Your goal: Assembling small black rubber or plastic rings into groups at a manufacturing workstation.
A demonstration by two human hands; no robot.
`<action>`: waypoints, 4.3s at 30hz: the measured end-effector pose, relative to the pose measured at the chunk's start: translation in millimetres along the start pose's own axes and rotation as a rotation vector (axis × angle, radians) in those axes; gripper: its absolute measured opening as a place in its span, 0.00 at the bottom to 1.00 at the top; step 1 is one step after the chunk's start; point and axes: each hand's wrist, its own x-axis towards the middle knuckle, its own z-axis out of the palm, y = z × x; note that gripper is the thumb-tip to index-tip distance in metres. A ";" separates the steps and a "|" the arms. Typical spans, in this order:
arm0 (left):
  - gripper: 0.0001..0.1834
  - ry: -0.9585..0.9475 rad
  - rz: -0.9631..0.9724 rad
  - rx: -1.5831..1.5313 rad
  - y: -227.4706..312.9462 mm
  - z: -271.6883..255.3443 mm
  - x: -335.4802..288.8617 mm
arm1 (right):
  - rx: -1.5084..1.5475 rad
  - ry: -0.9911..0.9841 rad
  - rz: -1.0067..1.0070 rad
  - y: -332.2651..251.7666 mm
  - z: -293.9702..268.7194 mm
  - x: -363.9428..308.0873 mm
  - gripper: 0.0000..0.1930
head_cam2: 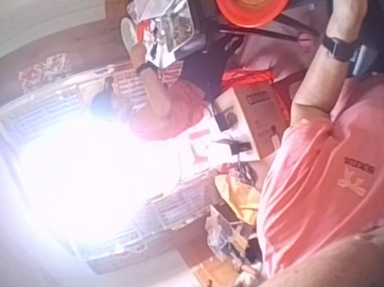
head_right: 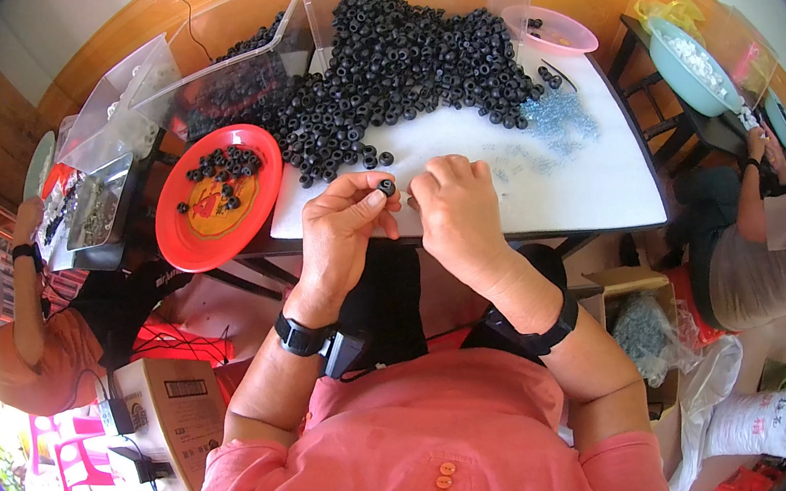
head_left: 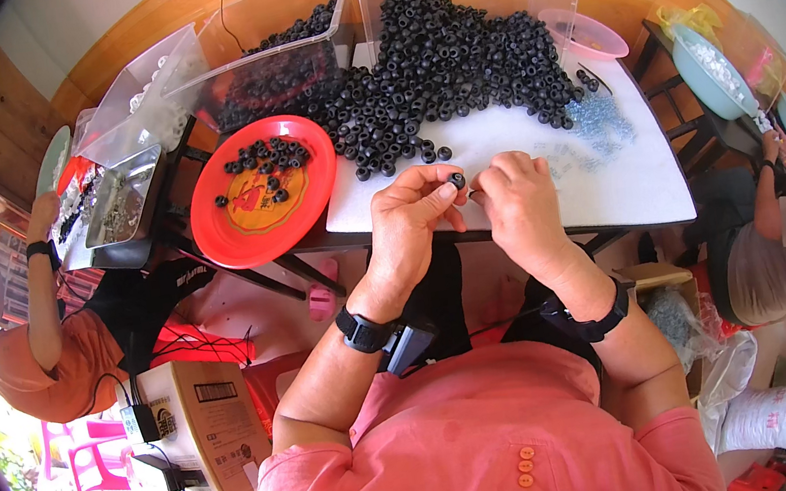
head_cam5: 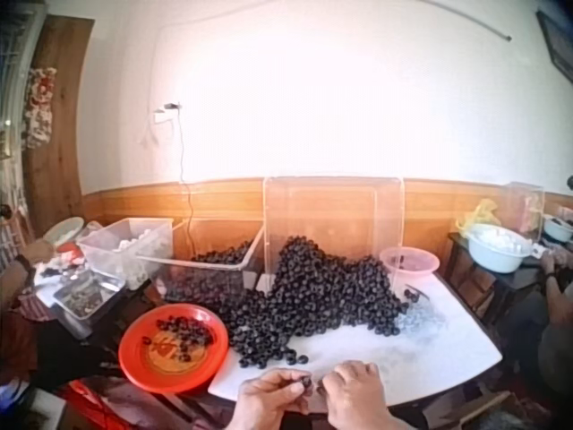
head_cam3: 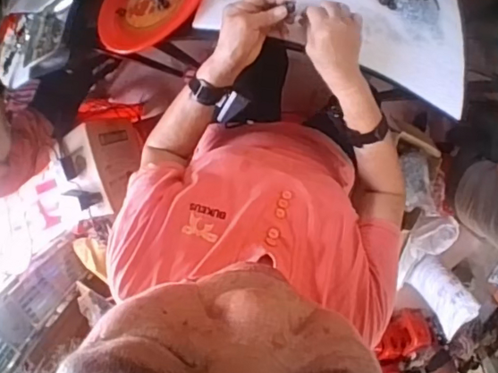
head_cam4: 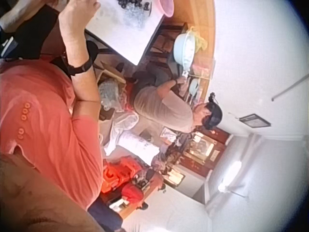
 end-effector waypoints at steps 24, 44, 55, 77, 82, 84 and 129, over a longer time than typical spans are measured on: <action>0.09 0.002 0.004 0.022 -0.4 0.5 0.6 | -0.065 -0.099 -0.011 13.4 3.9 9.4 0.04; 0.09 -0.011 -0.054 0.038 6.1 0.1 -0.9 | -0.112 -0.040 -0.023 10.7 16.7 17.1 0.02; 0.09 0.022 0.003 -0.074 0.2 -0.5 -0.8 | -0.121 -0.049 -0.008 4.9 19.1 20.9 0.01; 0.09 0.037 -0.035 0.045 2.9 4.2 -0.7 | 0.670 0.059 0.209 16.5 -4.1 31.5 0.04; 0.10 0.039 -0.020 0.025 1.5 6.4 -0.3 | 0.753 -0.039 0.250 8.0 -16.9 35.1 0.04; 0.10 0.041 -0.022 0.030 1.5 6.3 -0.3 | 0.751 -0.077 0.263 8.8 -20.8 35.0 0.03; 0.07 0.056 -0.024 0.030 0.0 5.6 -2.4 | 0.715 0.082 0.133 -0.4 -8.0 13.2 0.07</action>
